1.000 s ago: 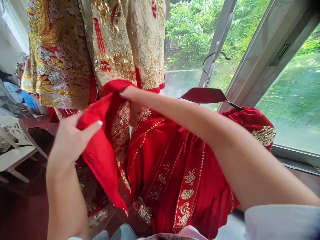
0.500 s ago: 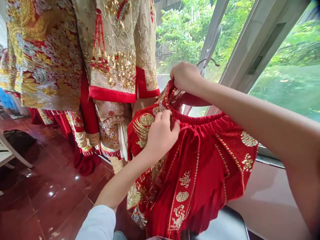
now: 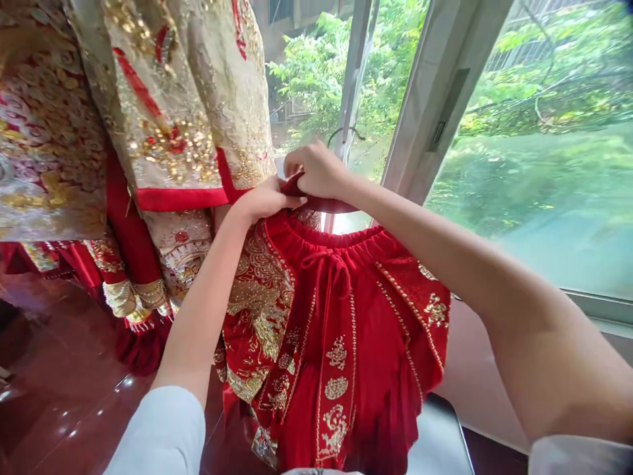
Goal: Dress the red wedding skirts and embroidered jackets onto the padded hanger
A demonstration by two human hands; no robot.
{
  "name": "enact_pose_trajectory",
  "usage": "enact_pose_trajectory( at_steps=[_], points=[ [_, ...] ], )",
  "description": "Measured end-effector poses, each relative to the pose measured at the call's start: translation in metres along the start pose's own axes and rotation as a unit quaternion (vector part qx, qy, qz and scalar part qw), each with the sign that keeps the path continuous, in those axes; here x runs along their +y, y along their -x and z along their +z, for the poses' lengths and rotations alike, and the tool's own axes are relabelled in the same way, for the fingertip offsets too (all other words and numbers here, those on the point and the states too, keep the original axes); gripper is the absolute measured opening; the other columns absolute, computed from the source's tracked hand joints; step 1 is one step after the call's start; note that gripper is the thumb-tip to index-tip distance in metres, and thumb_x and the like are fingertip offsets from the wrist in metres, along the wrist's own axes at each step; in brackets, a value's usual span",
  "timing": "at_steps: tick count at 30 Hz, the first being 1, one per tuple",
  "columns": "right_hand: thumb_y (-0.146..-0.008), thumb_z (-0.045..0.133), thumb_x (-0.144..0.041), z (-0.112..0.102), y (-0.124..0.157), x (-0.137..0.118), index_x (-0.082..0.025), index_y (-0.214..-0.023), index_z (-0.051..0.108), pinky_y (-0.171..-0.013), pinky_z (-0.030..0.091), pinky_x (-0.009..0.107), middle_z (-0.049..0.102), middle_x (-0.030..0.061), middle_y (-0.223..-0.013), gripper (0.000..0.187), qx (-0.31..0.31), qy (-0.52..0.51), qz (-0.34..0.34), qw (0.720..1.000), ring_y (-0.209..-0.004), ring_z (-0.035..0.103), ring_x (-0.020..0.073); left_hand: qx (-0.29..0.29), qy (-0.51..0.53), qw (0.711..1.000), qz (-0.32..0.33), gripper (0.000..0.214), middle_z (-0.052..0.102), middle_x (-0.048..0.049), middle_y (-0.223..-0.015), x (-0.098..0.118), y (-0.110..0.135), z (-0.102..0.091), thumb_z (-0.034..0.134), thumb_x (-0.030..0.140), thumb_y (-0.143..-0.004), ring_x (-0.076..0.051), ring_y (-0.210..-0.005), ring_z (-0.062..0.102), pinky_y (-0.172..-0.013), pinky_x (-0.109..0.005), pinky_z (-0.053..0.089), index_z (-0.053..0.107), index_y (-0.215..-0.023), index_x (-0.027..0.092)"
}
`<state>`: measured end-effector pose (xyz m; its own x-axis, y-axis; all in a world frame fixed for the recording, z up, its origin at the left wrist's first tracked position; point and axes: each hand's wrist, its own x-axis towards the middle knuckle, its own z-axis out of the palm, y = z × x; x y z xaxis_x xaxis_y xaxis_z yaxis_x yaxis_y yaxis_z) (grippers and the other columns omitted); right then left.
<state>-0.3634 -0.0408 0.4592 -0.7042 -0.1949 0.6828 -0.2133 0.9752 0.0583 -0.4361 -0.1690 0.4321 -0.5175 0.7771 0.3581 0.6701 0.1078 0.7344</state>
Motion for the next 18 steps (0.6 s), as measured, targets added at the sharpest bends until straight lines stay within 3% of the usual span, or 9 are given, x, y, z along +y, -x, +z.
enact_pose_trajectory(
  at_steps=[2,3,5,6,8,11,13,15,18],
  points=[
    [-0.073,0.05,-0.011,-0.013,0.025,0.009,-0.02,-0.101,0.069,-0.089,0.047,0.034,0.069,0.0048,-0.108,0.035,0.049,-0.014,-0.039,0.998,-0.102,0.062,0.0223,-0.035,0.089,0.995,-0.008,0.017,0.067,-0.0052,-0.079,-0.009,0.002,0.004,0.067,0.027,-0.072,-0.019,-0.081,0.064,-0.081,-0.035,0.051,0.064,-0.084,0.015],
    [-0.077,0.048,-0.012,-0.019,0.04,0.017,-0.021,-0.106,0.068,-0.091,0.047,0.035,0.068,0.0048,-0.113,0.036,0.091,-0.008,-0.019,0.996,-0.104,0.061,0.0218,-0.042,0.125,0.991,-0.015,0.018,0.068,-0.0058,-0.079,-0.014,0.005,0.005,0.067,0.027,-0.072,-0.018,-0.079,0.064,-0.079,-0.034,0.052,0.064,-0.086,0.016],
    [-0.082,0.046,-0.016,-0.032,0.072,0.039,-0.02,-0.104,0.067,-0.088,0.048,0.038,0.068,0.0084,-0.109,0.031,0.158,0.033,0.113,0.98,-0.099,0.062,0.0231,-0.04,0.163,0.985,-0.043,0.018,0.07,-0.0082,-0.08,-0.019,0.007,0.007,0.068,0.026,-0.071,-0.019,-0.076,0.066,-0.074,-0.034,0.053,0.065,-0.087,0.018],
    [-0.083,0.048,-0.018,-0.038,0.087,0.052,-0.019,-0.098,0.068,-0.085,0.048,0.04,0.069,0.0101,-0.101,0.026,0.149,0.059,0.196,0.967,-0.092,0.063,0.0245,-0.042,0.169,0.983,-0.059,0.018,0.07,-0.0093,-0.081,-0.019,0.007,0.006,0.068,0.025,-0.07,-0.019,-0.076,0.067,-0.072,-0.035,0.054,0.066,-0.087,0.018],
    [-0.081,0.053,-0.023,-0.044,0.11,0.078,-0.018,-0.081,0.069,-0.074,0.048,0.041,0.068,0.0108,-0.079,0.017,0.035,0.044,0.331,0.942,-0.076,0.062,0.0246,-0.063,0.166,0.981,-0.081,0.016,0.071,-0.0101,-0.082,-0.016,0.0,0.006,0.068,0.023,-0.068,-0.021,-0.075,0.068,-0.069,-0.036,0.055,0.068,-0.084,0.02],
    [-0.079,0.06,-0.034,-0.043,0.126,0.099,-0.018,-0.066,0.068,-0.055,0.044,0.033,0.06,0.0067,-0.059,0.021,-0.16,-0.175,0.396,0.887,-0.055,0.053,0.0173,-0.094,0.132,0.98,-0.118,0.013,0.07,-0.0087,-0.075,-0.003,-0.025,0.01,0.068,0.021,-0.064,-0.023,-0.074,0.069,-0.065,-0.037,0.055,0.069,-0.077,0.02],
    [-0.073,0.068,-0.04,-0.038,0.127,0.098,-0.019,-0.067,0.068,-0.046,0.038,0.028,0.056,0.0032,-0.056,0.021,-0.202,-0.315,0.393,0.84,-0.048,0.046,0.0123,-0.091,0.101,0.98,-0.143,0.009,0.068,-0.0074,-0.067,0.006,-0.046,0.016,0.068,0.02,-0.062,-0.025,-0.072,0.069,-0.064,-0.037,0.055,0.069,-0.071,0.02],
    [-0.069,0.074,-0.04,-0.034,0.123,0.091,-0.019,-0.07,0.069,-0.043,0.034,0.025,0.053,0.0003,-0.055,0.022,-0.228,-0.386,0.378,0.81,-0.047,0.043,0.0092,-0.072,0.081,0.983,-0.146,0.006,0.065,-0.0063,-0.062,0.013,-0.063,0.022,0.067,0.019,-0.062,-0.026,-0.073,0.069,-0.066,-0.038,0.055,0.069,-0.068,0.019],
    [-0.069,0.075,-0.038,-0.03,0.116,0.084,-0.018,-0.077,0.07,-0.047,0.035,0.021,0.056,-0.0011,-0.061,0.022,-0.25,-0.422,0.314,0.813,-0.05,0.044,0.0069,-0.05,0.074,0.99,-0.114,0.002,0.063,-0.0056,-0.059,0.016,-0.075,0.027,0.066,0.021,-0.065,-0.027,-0.074,0.068,-0.069,-0.041,0.055,0.068,-0.066,0.019]
  ],
)
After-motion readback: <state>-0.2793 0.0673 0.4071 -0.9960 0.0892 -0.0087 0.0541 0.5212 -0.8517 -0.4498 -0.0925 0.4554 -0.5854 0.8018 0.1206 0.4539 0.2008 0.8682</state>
